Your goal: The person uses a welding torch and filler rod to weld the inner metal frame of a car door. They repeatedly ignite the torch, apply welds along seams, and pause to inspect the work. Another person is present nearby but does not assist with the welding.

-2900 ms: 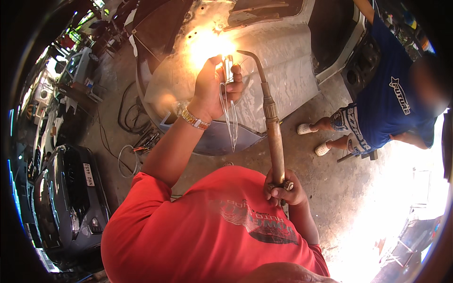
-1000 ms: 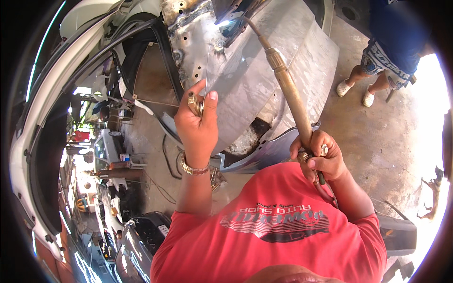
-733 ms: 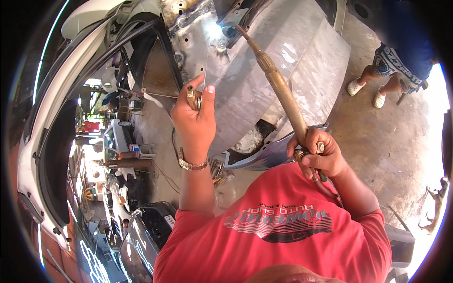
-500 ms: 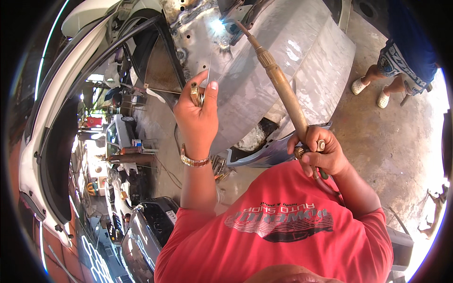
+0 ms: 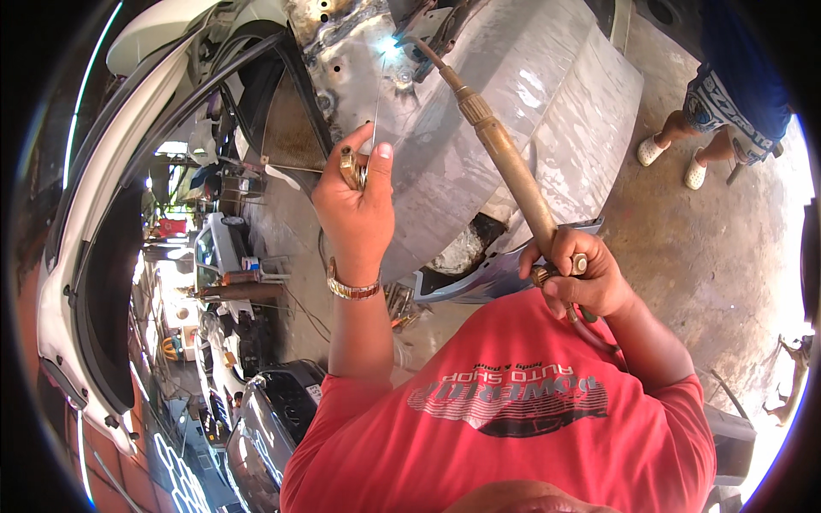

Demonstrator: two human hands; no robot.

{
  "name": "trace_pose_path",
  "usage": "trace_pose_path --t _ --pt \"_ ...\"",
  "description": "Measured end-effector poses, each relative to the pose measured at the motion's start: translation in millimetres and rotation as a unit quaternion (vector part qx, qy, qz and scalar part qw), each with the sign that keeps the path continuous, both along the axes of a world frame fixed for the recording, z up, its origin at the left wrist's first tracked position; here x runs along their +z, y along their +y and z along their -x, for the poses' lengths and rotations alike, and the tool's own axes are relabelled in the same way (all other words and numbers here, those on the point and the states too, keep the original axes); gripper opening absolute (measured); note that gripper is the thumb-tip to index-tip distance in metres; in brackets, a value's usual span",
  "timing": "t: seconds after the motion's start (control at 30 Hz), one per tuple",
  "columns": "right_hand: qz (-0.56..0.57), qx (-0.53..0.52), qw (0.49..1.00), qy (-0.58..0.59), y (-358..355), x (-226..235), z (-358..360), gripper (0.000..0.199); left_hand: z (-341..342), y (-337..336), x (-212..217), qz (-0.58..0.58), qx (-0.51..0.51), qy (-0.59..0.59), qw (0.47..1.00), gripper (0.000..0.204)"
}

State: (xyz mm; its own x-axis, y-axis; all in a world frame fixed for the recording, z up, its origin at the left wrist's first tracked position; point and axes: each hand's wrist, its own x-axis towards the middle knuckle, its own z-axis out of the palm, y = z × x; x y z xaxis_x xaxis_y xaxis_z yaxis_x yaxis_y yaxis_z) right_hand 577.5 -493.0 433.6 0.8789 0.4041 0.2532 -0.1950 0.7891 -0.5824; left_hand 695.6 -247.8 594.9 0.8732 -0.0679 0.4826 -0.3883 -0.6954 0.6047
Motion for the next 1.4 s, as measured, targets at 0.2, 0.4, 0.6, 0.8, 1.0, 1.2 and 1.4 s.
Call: trace_pose_path --t 0.2,0.4,0.6,0.8,1.0,1.2,1.4 --pt "0.004 -0.003 1.000 0.000 1.0 1.8 0.2 0.029 -1.0 0.5 0.3 0.016 -0.002 0.003 1.000 0.034" --pt "0.011 -0.002 1.000 0.008 1.1 3.0 0.5 0.029 0.1 -1.5 0.8 0.020 -0.009 0.008 1.000 0.034" --pt "0.010 -0.003 1.000 0.013 2.6 3.1 0.0 0.029 0.3 -2.1 0.6 0.025 -0.015 0.008 1.000 0.035" --pt "0.011 -0.009 1.000 0.003 3.7 2.5 -1.7 0.030 0.3 -2.9 -0.7 0.035 -0.013 0.000 0.999 0.036" --pt "0.013 -0.006 1.000 0.005 3.1 2.0 -2.2 0.030 -2.4 -2.0 -2.8 0.025 -0.009 0.008 1.000 0.036" --pt "0.010 -0.009 1.000 0.002 4.6 1.5 -2.2 0.028 -3.2 -0.2 -4.8 0.010 -0.004 0.002 1.000 0.037" --pt "0.018 -0.009 1.000 0.001 3.9 2.4 -2.7 0.029 -3.0 -1.6 -5.0 0.020 -0.011 -0.002 1.000 0.036"
